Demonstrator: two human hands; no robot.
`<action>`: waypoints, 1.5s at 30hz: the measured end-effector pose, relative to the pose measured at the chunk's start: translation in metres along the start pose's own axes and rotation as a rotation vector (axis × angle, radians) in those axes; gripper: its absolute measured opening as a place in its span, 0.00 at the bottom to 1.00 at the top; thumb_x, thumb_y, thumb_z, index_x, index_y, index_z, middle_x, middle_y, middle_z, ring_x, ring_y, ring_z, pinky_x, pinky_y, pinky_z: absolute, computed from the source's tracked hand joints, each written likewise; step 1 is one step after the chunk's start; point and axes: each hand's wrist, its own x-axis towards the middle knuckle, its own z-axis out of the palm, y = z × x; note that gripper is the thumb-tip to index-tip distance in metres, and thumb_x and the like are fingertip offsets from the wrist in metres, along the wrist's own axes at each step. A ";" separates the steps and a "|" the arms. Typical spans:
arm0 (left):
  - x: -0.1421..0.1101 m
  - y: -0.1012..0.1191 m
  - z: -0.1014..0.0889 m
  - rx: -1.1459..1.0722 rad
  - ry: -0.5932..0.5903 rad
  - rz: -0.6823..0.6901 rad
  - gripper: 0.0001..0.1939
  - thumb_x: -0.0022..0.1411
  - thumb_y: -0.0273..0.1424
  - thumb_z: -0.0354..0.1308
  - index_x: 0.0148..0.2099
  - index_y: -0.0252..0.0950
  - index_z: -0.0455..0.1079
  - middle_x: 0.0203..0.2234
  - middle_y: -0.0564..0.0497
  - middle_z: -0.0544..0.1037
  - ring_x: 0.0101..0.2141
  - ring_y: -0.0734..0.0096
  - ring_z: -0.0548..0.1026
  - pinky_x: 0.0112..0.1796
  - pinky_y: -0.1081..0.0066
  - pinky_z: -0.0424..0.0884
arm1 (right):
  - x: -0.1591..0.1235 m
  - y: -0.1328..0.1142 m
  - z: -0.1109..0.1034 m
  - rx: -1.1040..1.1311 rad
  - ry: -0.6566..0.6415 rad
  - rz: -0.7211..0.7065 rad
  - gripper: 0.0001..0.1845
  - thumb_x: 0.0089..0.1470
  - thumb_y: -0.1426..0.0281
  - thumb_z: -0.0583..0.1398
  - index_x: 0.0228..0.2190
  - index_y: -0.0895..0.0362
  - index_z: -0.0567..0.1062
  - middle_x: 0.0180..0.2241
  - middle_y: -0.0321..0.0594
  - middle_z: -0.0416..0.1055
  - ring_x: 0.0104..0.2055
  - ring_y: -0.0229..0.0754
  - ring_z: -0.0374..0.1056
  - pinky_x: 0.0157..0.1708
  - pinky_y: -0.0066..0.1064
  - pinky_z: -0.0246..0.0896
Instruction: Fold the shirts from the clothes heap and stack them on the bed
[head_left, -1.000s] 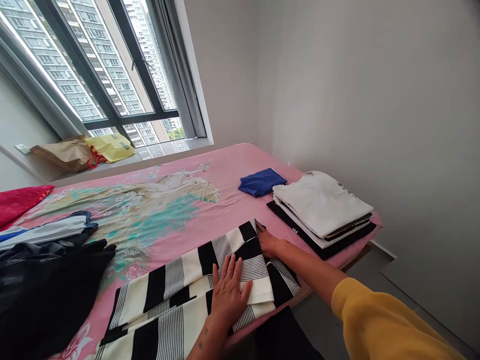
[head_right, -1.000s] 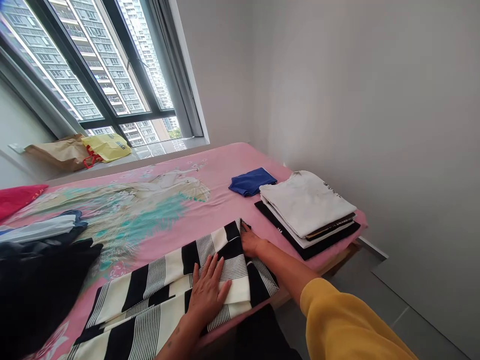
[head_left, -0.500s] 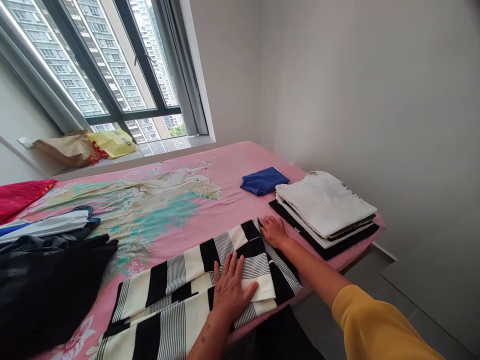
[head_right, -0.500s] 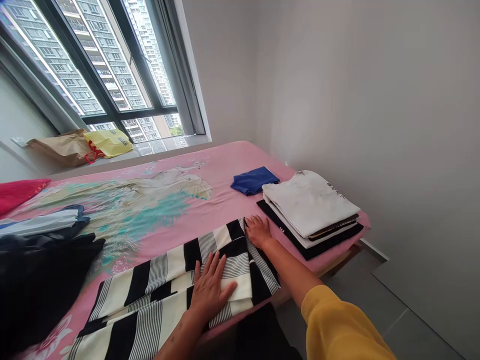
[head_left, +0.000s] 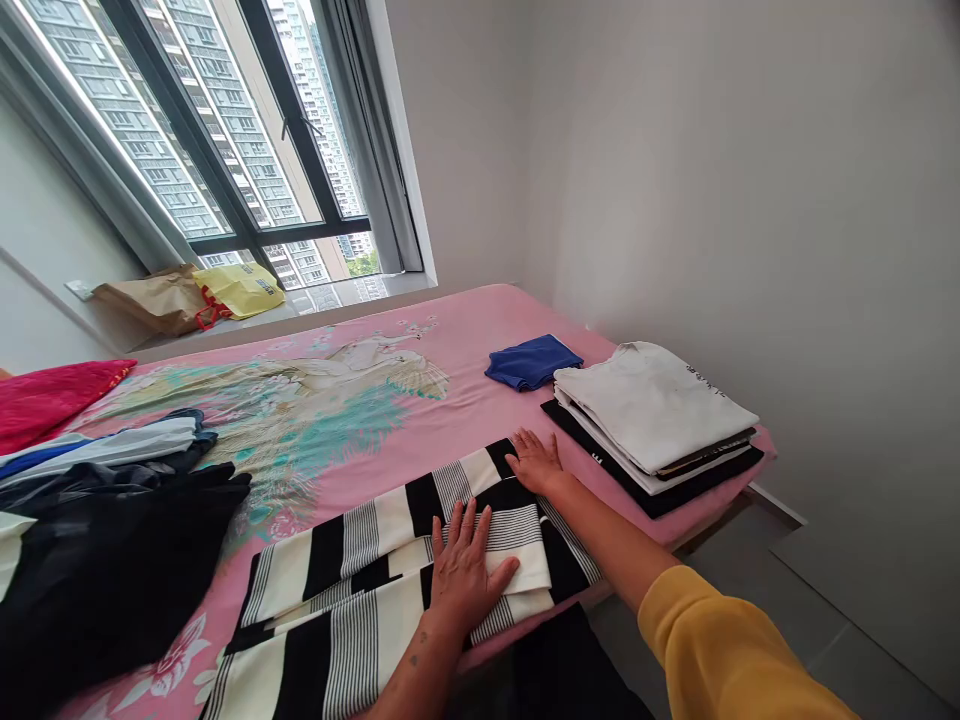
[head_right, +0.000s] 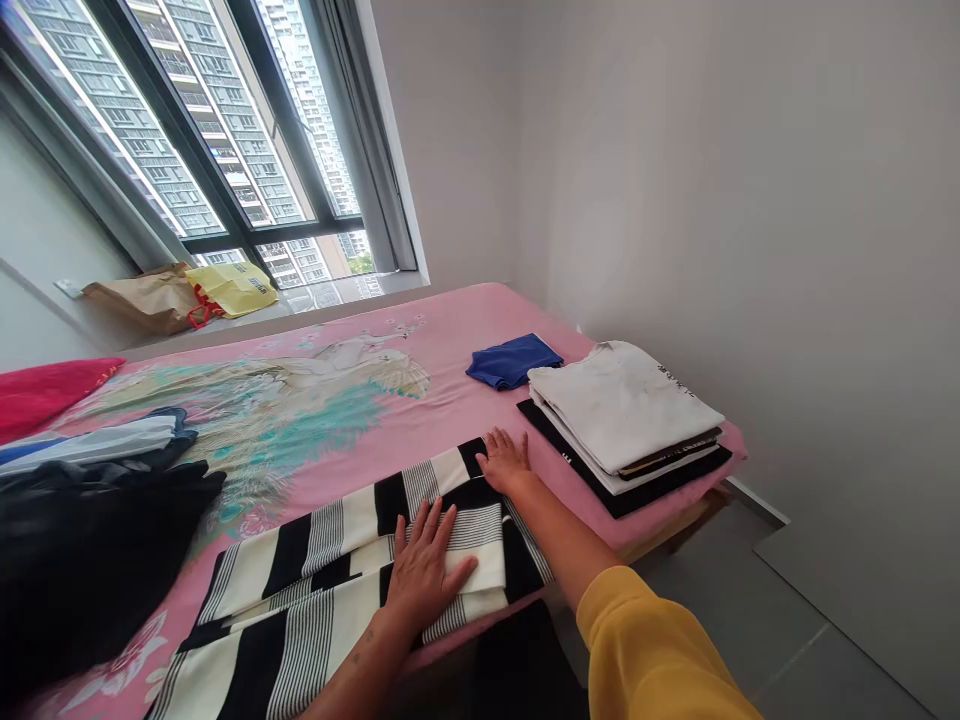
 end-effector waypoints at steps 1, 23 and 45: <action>0.000 0.000 -0.001 -0.004 -0.003 -0.006 0.36 0.58 0.53 0.44 0.65 0.44 0.48 0.63 0.47 0.52 0.62 0.53 0.48 0.58 0.45 0.39 | 0.000 0.005 -0.006 -0.001 0.022 0.029 0.29 0.61 0.62 0.43 0.59 0.62 0.55 0.61 0.54 0.48 0.64 0.53 0.41 0.57 0.60 0.27; 0.004 0.010 -0.012 -0.090 -0.142 -0.093 0.36 0.57 0.53 0.46 0.63 0.41 0.53 0.63 0.45 0.53 0.63 0.55 0.47 0.59 0.46 0.33 | -0.207 0.069 0.013 0.279 0.334 0.031 0.14 0.53 0.58 0.55 0.30 0.54 0.75 0.32 0.41 0.70 0.38 0.44 0.64 0.44 0.39 0.59; -0.277 -0.138 -0.107 -0.122 0.366 -0.883 0.19 0.62 0.38 0.43 0.52 0.39 0.66 0.53 0.45 0.68 0.59 0.56 0.58 0.57 0.48 0.50 | -0.130 -0.123 0.025 0.266 0.114 -0.355 0.25 0.57 0.61 0.48 0.52 0.61 0.65 0.57 0.49 0.58 0.62 0.51 0.47 0.58 0.49 0.44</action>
